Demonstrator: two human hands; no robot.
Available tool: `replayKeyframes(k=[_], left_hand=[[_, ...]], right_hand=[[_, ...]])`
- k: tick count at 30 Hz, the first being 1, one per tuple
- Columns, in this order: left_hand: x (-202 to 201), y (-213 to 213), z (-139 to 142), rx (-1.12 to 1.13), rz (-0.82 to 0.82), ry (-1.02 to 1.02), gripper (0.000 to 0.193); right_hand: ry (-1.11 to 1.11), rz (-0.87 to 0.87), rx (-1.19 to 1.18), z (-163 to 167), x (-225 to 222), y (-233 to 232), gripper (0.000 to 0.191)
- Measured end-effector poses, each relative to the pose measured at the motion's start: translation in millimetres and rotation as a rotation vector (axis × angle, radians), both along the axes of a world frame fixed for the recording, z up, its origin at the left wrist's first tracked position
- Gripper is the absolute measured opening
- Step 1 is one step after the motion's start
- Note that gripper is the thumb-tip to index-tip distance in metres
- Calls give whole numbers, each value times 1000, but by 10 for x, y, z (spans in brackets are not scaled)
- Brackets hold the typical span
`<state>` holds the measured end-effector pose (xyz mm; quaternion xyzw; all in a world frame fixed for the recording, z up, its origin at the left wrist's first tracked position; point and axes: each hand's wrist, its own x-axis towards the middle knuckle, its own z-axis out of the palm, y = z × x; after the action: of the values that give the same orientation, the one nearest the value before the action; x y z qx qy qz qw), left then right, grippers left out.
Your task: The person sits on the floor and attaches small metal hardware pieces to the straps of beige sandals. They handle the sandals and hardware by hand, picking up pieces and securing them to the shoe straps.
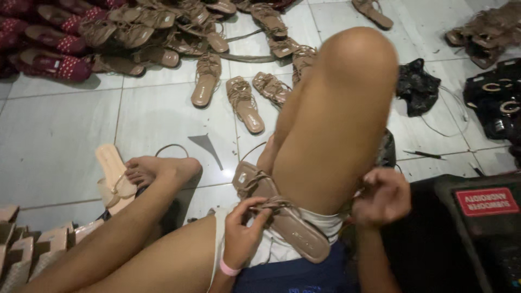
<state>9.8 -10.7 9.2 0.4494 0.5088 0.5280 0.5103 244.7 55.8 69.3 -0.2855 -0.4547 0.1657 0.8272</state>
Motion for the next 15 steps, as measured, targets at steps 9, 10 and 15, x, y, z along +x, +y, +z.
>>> replayKeyframes(k=[9,10,15], left_hand=[[-651,-186,174,305,-61,240,18],[-748,-213,213,356,-65,346,17],[-1020,-389,275,397,-73,349,18]], right_hand=[[-628,-497,-907,-248,23,985,41],[-643,-562,-898,-252,10,1010,42],[-685,-748,-982,-226,-60,1049,42]])
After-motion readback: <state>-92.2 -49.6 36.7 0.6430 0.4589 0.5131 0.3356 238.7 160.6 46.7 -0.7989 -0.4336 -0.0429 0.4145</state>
